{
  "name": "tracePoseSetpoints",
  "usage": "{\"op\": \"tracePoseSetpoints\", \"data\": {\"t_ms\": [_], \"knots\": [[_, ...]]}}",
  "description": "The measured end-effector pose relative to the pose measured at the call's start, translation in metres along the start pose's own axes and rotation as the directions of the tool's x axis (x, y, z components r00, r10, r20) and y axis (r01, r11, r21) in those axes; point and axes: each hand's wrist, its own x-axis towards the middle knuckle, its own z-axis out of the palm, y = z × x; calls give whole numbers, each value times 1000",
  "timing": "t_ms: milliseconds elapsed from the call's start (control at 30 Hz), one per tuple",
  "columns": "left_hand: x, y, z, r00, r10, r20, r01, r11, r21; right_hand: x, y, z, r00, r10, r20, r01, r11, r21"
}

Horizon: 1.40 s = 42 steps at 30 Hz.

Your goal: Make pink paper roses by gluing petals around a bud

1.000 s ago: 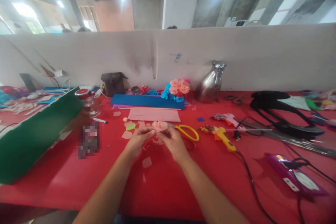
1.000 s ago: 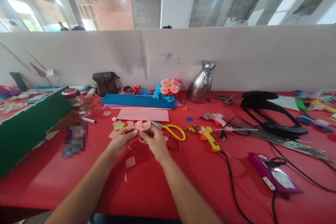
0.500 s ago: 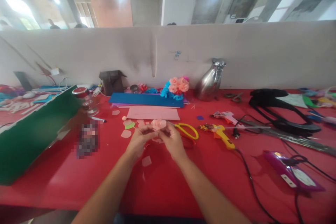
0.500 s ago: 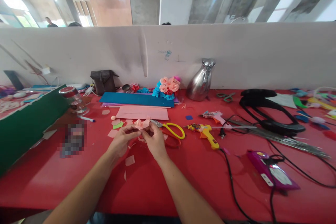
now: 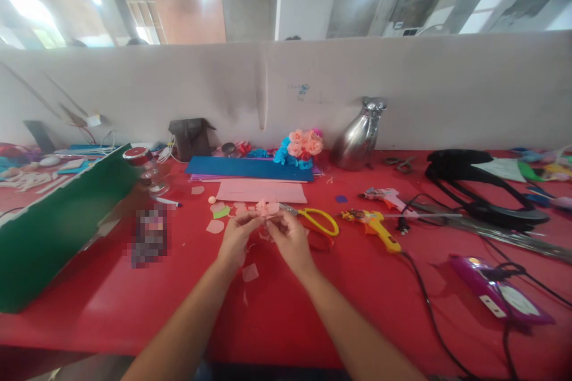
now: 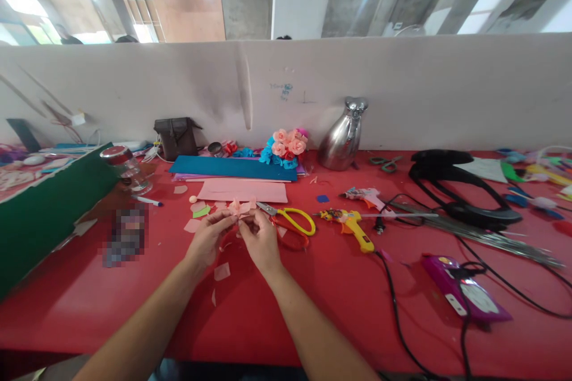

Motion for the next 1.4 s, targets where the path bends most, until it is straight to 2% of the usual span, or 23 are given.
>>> {"op": "tracePoseSetpoints", "data": {"t_ms": [133, 500, 667, 800, 867, 933, 1033, 1133, 1233, 1400], "knots": [[0, 0, -1, 999, 28, 18, -28, 1000, 13, 0, 2, -1, 999, 53, 7, -53, 998, 29], [0, 0, -2, 976, 218, -21, -210, 956, 203, 0, 3, -1, 1000, -19, -4, 19, 999, -35], [-4, 1, 0, 927, 372, -43, -330, 866, 376, 0, 6, 0, 1000, -18, -22, 18, 999, -29], [-7, 3, 2, 887, 461, 6, -406, 774, 486, -1, 6, 0, 998, 24, -52, -23, 1000, 18], [-6, 3, 2, 889, 457, 3, -403, 780, 479, -1, 6, 0, 998, 26, -65, -24, 999, 20], [-4, 2, 1, 909, 416, -12, -373, 828, 420, -1, 4, -1, 998, 25, -57, -24, 999, 21], [-1, 1, -1, 953, 303, -5, -292, 922, 256, -1, 1, -1, 999, 27, -19, -27, 999, 35], [0, 3, -1, 981, 191, 19, -191, 974, 125, -1, -3, -1, 1000, 27, 10, -27, 998, 50], [-2, 5, 0, 986, 139, 88, -151, 977, 152, 0, -3, -2, 1000, 14, 16, -14, 999, 32], [-2, 4, -2, 972, 184, 146, -218, 938, 271, 2, 0, -3, 1000, 12, 27, -12, 1000, -11]]}}
